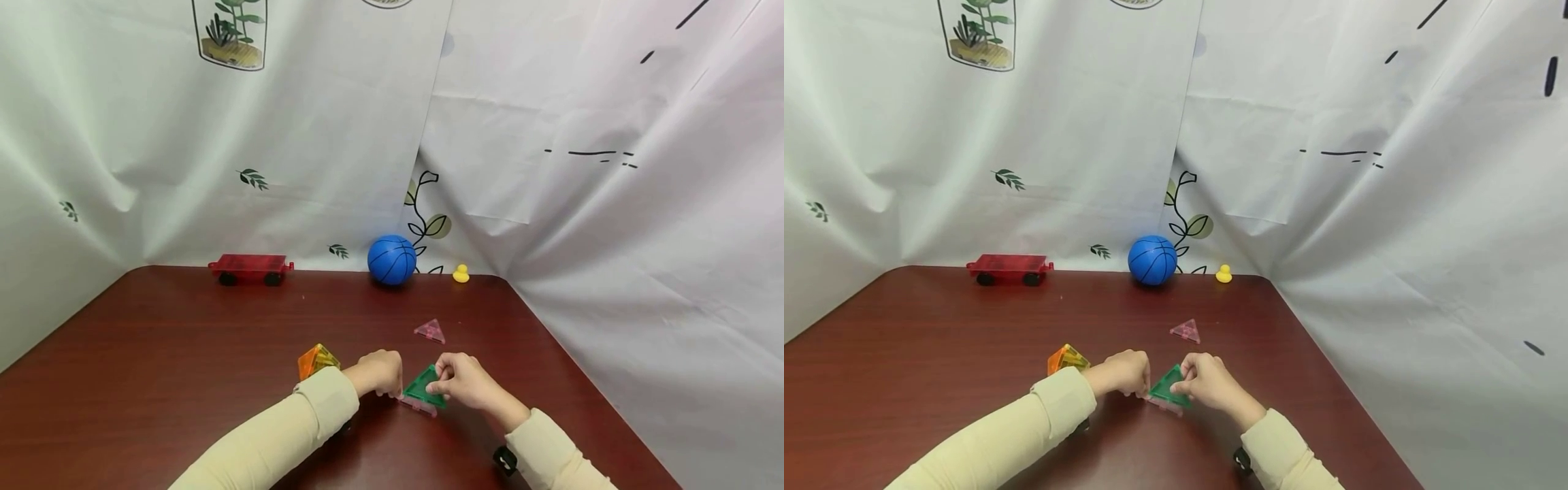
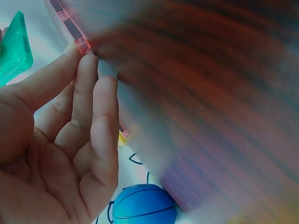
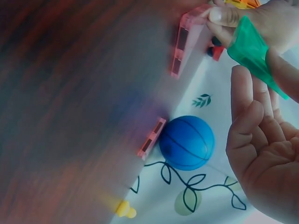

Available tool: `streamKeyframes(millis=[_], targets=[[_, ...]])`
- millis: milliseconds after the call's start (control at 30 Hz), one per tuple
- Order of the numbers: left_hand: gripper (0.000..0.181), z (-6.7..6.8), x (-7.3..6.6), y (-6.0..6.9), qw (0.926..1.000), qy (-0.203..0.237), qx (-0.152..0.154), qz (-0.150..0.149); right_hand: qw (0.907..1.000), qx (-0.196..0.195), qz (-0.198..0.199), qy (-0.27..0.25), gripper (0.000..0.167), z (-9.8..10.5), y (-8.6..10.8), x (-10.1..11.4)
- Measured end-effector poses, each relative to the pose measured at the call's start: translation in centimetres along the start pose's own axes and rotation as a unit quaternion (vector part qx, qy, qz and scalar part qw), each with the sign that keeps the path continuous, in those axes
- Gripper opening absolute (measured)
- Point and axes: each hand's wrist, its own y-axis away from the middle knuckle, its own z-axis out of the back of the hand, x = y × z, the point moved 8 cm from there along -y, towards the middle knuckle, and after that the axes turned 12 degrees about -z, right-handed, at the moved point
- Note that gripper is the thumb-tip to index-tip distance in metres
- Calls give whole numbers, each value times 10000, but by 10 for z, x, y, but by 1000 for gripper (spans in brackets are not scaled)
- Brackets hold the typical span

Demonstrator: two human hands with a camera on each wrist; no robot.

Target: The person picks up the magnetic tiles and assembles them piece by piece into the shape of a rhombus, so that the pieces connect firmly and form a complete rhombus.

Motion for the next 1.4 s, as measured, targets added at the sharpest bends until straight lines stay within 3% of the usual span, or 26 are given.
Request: streamKeyframes(millis=[200, 667, 1033, 1233, 1400], targets=[[20, 0, 0, 1, 10000, -11, 1, 38, 10000, 3, -15, -47, 26, -7, 0, -5], [21, 1, 0, 2, 9999, 84, 92, 69, 9992, 138, 79, 377, 26, -20, 1, 0], [21, 1, -2, 4, 9999, 149, 58, 12, 9977, -3, 219, 638, 28, -22, 1, 3], [14, 2, -3, 6, 9996, 218, 27, -184, 9966, 143, 163, 797, 29, -22, 1, 5], [16, 9, -11, 9, 9976, 261, -109, -626, 9951, 344, 131, 920, 29, -22, 0, 6]])
